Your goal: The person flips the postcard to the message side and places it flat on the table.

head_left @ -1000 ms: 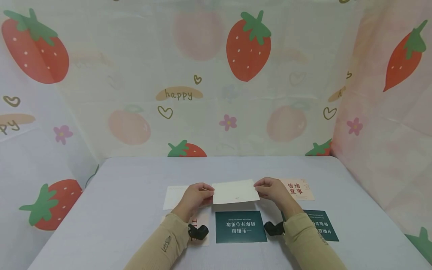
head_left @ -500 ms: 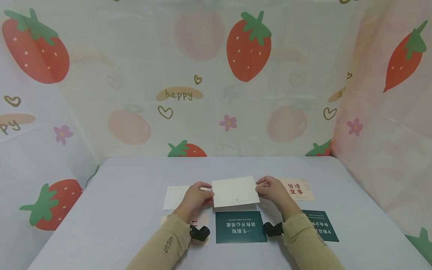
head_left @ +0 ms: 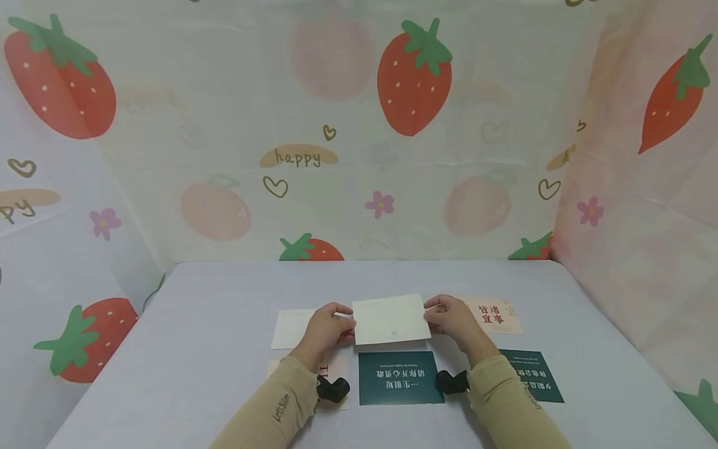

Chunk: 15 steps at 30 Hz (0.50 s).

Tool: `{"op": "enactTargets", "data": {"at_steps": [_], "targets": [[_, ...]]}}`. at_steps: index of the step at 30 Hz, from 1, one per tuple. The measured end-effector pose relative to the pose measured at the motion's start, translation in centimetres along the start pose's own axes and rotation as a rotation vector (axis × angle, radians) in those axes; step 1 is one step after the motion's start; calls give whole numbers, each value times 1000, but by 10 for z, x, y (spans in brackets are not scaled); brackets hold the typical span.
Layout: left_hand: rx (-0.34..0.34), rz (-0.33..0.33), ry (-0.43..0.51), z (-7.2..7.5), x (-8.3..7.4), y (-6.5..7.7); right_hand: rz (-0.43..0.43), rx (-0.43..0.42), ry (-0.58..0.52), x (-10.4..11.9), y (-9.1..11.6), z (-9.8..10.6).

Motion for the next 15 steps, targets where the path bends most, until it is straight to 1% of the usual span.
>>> {"op": "enactTargets", "data": {"at_steps": [8,10,15], "targets": [[-36,-18,-25,-2,-2,-2,-21,-17,16,-2,0,-2],[-41,-13,-42,-2,-2,-3,-25,-17,22,-2,0,-2],[-38,29,-52,-2,-2,-2,-37,-16,40,-3,-1,-2]]}}
Point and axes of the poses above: each hand's wrist, its own y-axis away from the middle knuckle, its own z-axis out of the back of the hand, x = y × z, the point moved 6 cm from there along -y, towards the middle knuckle, and after that the axes turned 15 degrees about z, right-handed, at the moved point
